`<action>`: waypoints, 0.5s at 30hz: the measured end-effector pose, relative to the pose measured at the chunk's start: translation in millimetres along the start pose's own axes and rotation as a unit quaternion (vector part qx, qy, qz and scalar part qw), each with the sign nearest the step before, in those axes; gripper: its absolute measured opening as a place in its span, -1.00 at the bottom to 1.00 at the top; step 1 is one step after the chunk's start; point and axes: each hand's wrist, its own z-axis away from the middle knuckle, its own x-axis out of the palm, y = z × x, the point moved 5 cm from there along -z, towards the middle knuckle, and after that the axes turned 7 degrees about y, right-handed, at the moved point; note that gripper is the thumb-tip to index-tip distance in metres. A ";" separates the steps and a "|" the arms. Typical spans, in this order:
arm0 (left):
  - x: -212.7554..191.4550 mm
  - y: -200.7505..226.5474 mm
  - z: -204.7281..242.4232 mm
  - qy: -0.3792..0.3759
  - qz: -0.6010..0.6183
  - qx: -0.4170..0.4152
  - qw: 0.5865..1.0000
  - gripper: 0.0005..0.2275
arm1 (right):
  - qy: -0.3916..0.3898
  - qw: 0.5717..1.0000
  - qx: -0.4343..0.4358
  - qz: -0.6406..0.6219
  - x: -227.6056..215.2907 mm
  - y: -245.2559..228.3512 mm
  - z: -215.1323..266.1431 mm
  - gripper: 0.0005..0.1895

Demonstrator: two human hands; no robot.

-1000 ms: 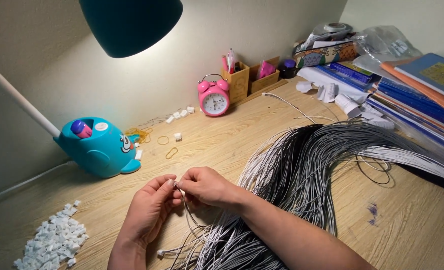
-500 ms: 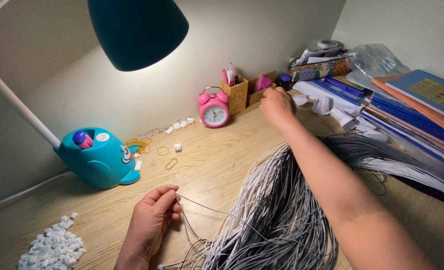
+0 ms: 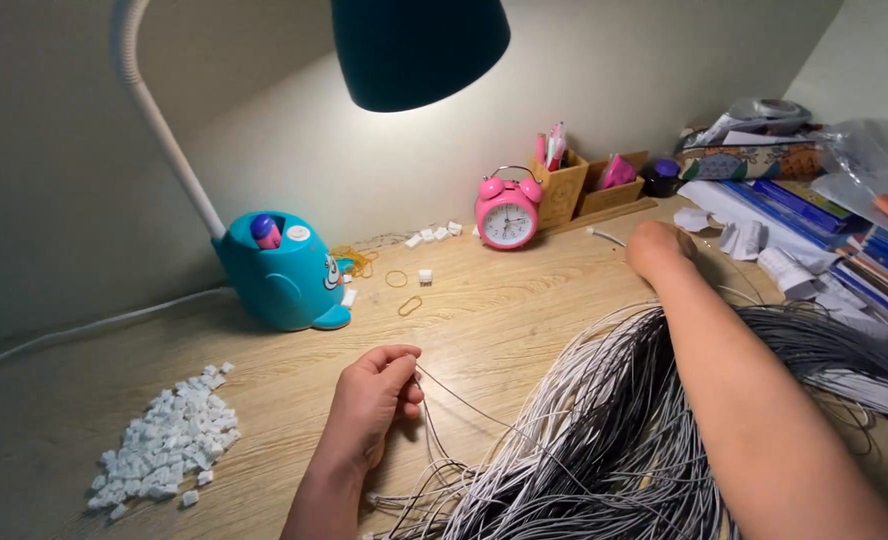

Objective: A person untangles and separates individual white plastic connectors from a large bundle of wires on a wooden desk.

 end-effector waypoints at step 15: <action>-10.1 11.5 21.6 -0.017 -0.015 -0.016 1.000 -0.51 | 0.217 0.884 -0.207 -0.359 -69.6 43.8 154.0 -0.79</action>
